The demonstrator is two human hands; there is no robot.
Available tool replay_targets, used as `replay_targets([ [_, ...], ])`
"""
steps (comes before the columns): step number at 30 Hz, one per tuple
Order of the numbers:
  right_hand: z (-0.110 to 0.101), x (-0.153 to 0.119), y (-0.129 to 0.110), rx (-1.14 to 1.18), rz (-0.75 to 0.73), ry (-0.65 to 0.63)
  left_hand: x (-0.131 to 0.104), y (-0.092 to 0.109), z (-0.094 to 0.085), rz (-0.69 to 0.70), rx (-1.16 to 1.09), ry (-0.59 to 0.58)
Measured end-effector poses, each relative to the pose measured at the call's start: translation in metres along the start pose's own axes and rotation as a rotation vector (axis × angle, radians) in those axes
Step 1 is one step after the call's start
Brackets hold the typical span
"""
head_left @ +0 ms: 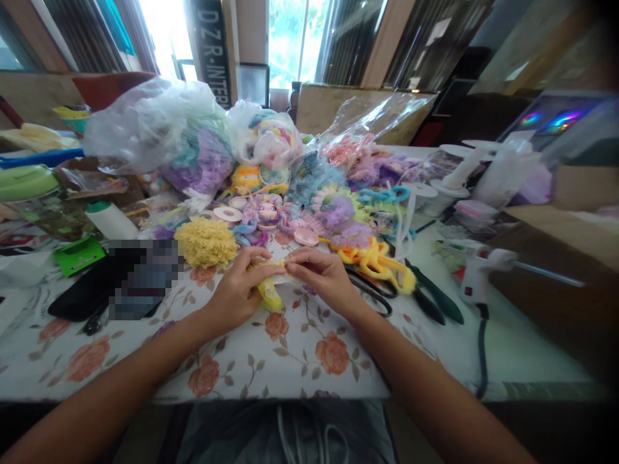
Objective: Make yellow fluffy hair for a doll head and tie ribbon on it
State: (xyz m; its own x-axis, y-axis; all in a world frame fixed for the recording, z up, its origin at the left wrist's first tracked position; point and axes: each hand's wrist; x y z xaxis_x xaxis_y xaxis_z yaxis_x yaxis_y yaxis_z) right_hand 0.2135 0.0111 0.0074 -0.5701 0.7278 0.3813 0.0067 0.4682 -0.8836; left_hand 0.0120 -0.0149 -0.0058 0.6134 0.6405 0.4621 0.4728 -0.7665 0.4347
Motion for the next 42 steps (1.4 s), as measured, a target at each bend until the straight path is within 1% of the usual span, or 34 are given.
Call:
replay_targets([
  [2, 0.002, -0.001, -0.003, -0.187, -0.068, 0.095, 0.001, 0.0, -0.001, -0.035, -0.023, 0.019],
  [4, 0.004, -0.003, -0.005, -0.433, -0.171, 0.206, 0.002, 0.0, -0.002, -0.074, -0.045, 0.048],
  [5, 0.005, -0.004, -0.006, -0.552, -0.225, 0.235, 0.002, 0.0, -0.003, -0.094, -0.056, 0.063],
  [7, 0.005, -0.005, -0.007, -0.731, -0.318, 0.216, 0.002, 0.0, -0.005, -0.124, -0.078, 0.083],
  [10, 0.007, -0.005, -0.005, -0.873, -0.377, 0.124, 0.002, -0.001, -0.006, -0.124, -0.084, 0.07],
  [14, 0.007, -0.004, -0.002, -0.91, -0.358, 0.115, 0.001, -0.006, -0.004, -0.087, -0.049, 0.046],
  [19, 0.007, -0.005, -0.002, -0.899, -0.33, 0.075, 0.0, -0.008, -0.002, -0.06, -0.026, 0.057],
  [24, 0.007, -0.008, 0.006, -0.932, -0.413, 0.079, 0.0, -0.005, -0.003, -0.071, -0.021, 0.077],
  [29, 0.006, -0.01, 0.011, -0.987, -0.471, 0.029, 0.0, -0.006, -0.001, -0.078, -0.022, 0.058],
  [34, 0.007, -0.01, 0.012, -1.06, -0.475, 0.0, -0.001, -0.011, 0.001, -0.076, -0.027, 0.054],
  [42, 0.011, -0.009, 0.009, -1.115, -0.421, 0.02, 0.0, -0.01, 0.001, -0.087, -0.058, 0.036],
])
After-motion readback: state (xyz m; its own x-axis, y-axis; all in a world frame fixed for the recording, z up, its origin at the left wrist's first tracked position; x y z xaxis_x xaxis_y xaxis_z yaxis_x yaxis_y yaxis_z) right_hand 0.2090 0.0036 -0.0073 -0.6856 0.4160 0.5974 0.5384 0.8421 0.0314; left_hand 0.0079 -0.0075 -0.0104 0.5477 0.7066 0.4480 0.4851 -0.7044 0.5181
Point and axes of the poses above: each hand's wrist, its own x-axis towards the middle knuckle, its own z-axis out of the palm, y = z × x, and after that the axes turned 15 degrees about -y, right-handed
